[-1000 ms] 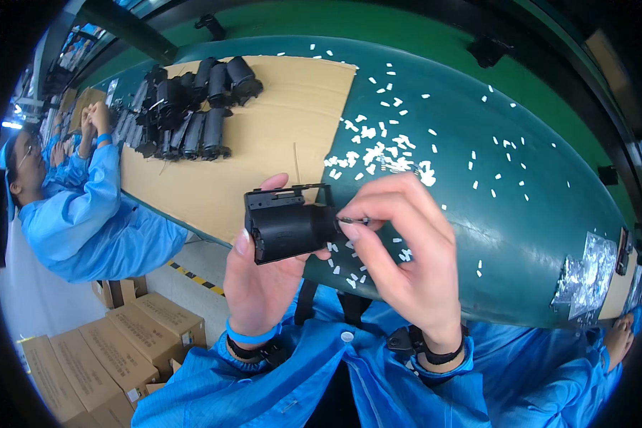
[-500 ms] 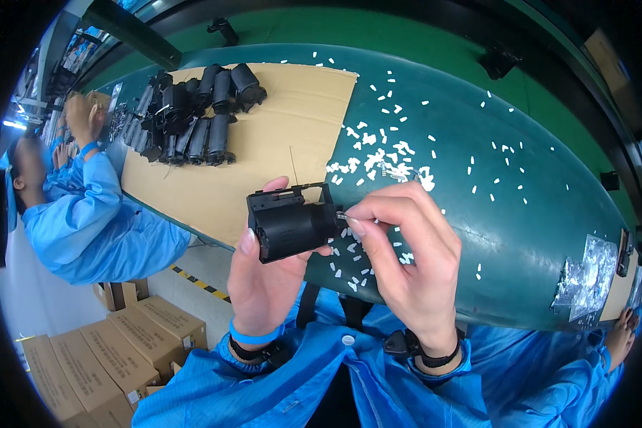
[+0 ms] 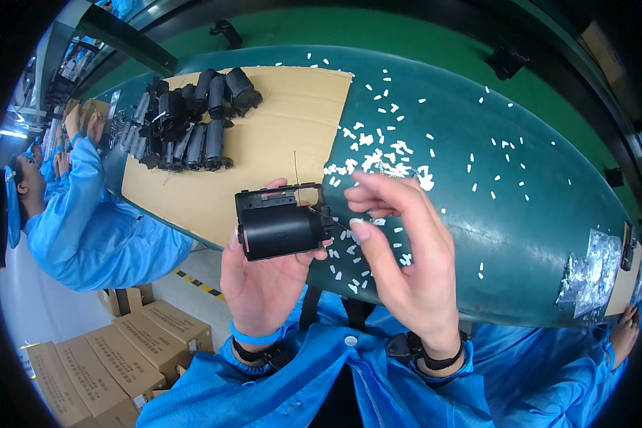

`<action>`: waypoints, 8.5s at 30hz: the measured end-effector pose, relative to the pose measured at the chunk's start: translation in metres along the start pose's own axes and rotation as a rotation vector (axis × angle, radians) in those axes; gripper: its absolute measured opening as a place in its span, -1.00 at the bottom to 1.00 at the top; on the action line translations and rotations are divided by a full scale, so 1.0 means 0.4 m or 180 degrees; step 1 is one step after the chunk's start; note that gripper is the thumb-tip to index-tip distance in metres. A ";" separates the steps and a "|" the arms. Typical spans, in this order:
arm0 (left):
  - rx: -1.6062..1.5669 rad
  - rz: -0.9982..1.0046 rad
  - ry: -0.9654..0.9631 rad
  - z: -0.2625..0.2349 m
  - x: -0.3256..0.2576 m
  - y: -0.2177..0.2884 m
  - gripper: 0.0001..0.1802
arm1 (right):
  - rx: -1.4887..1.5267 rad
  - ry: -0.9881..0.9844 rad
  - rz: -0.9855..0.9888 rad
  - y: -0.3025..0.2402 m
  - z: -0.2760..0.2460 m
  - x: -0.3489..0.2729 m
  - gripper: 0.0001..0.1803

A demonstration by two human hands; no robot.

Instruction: Assembling small black plastic components with internal wiring on an assembly line.

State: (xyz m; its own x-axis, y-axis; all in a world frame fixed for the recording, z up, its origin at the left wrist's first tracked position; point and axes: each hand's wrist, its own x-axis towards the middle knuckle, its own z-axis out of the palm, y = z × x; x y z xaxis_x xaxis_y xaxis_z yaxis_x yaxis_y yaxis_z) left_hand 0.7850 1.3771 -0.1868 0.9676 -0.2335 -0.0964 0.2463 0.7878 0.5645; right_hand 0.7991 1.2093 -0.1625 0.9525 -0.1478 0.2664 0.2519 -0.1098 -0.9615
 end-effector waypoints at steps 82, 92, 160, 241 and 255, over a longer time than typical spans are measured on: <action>0.2067 0.1044 -0.0129 0.006 -0.021 -0.055 -0.85 | -0.1978 -0.0443 -0.2065 -0.020 -0.059 -0.086 -0.60; 0.3525 0.2771 -0.0543 -0.004 -0.010 -0.024 -0.78 | -0.1931 -0.0016 -0.2282 -0.013 -0.075 -0.078 -0.74; 0.5013 0.3460 -0.0620 0.025 0.004 -0.024 -0.80 | 0.0297 -0.0424 0.0040 0.004 -0.045 -0.085 -0.87; 0.3965 0.1527 -0.0216 -0.099 0.063 -0.024 -0.88 | -0.2428 -0.1194 0.0263 0.092 -0.295 0.140 -0.69; 0.4189 0.2165 -0.0226 -0.093 0.026 -0.055 -0.90 | -0.1878 -0.0998 0.0522 0.088 -0.197 0.099 -0.93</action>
State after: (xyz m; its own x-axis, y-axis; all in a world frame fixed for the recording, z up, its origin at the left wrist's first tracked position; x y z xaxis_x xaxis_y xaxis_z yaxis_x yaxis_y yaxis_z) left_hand 0.7917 1.3786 -0.2305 0.8595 -0.0976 0.5018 -0.5057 -0.3060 0.8066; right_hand 0.8321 1.1221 -0.1804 0.9973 0.0736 0.0030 0.0496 -0.6404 -0.7664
